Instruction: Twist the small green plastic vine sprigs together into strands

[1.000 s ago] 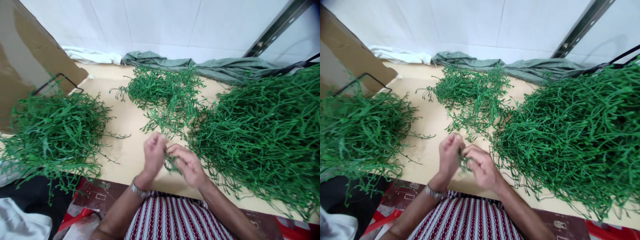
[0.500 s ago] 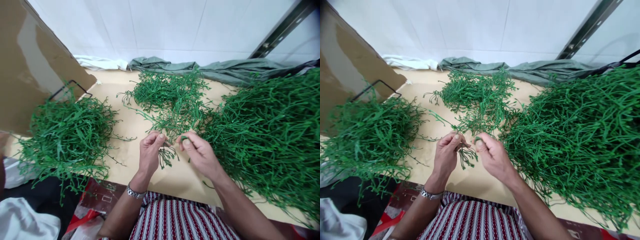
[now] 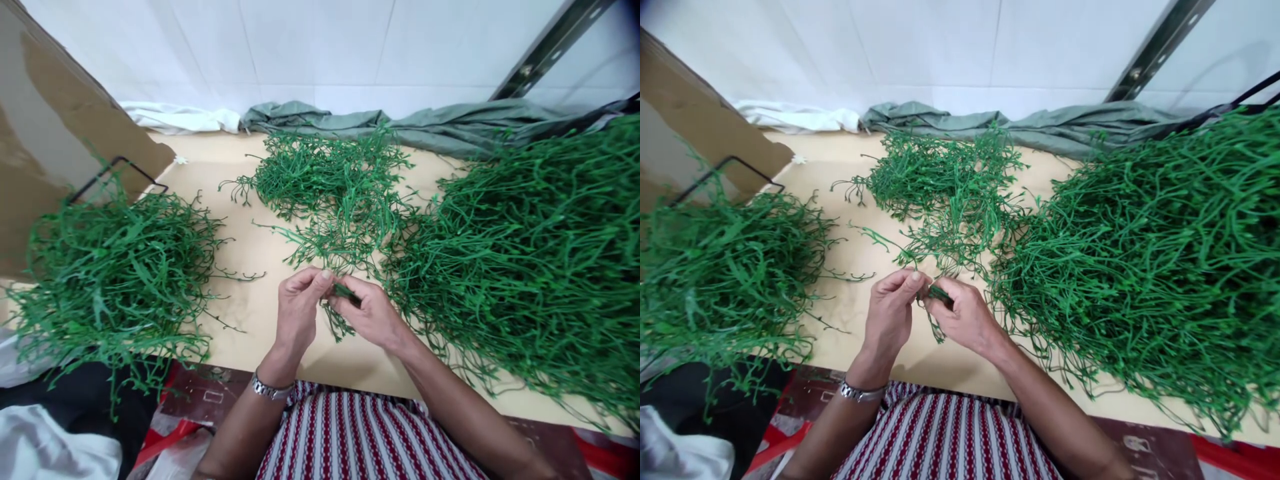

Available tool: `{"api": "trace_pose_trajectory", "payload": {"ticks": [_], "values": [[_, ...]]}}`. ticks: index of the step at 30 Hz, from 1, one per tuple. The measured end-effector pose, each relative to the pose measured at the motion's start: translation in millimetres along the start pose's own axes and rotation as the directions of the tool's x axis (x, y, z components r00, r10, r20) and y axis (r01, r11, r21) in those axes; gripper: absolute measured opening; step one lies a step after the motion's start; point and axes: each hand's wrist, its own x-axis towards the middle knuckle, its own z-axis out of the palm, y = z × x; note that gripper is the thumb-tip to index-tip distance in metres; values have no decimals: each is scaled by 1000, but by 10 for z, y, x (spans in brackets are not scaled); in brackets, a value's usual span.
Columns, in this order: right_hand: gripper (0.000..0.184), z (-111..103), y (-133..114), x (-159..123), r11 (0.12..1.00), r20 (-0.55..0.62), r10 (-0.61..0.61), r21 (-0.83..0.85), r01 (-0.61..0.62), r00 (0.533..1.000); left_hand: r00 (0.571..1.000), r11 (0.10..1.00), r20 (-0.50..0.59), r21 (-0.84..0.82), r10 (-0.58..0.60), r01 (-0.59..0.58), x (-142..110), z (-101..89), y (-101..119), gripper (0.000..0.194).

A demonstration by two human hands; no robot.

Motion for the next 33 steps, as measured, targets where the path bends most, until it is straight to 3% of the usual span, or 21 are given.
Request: {"api": "trace_pose_trajectory", "payload": {"ticks": [5,10,13,18,27,33], "values": [[25,-53,57,0,919,215,-62,394,-28,975,984,964,99,-210,-147,165,6,-5,59,18],[34,-101,44,-18,812,309,-119,577,-87,944,936,891,229,-313,-266,330,-20,-14,105,18],[33,-119,45,-47,773,343,-151,626,-106,927,914,865,272,-327,-301,381,-52,5,114,19],[33,-110,125,-112,709,379,-161,687,-160,911,903,849,245,-321,-352,419,-108,71,121,21],[34,-140,138,-211,687,438,-164,694,-217,884,905,856,211,-300,-371,421,-183,138,118,23],[36,-151,141,-232,692,422,-157,692,-206,893,903,854,201,-299,-380,426,-249,202,114,23]]}}
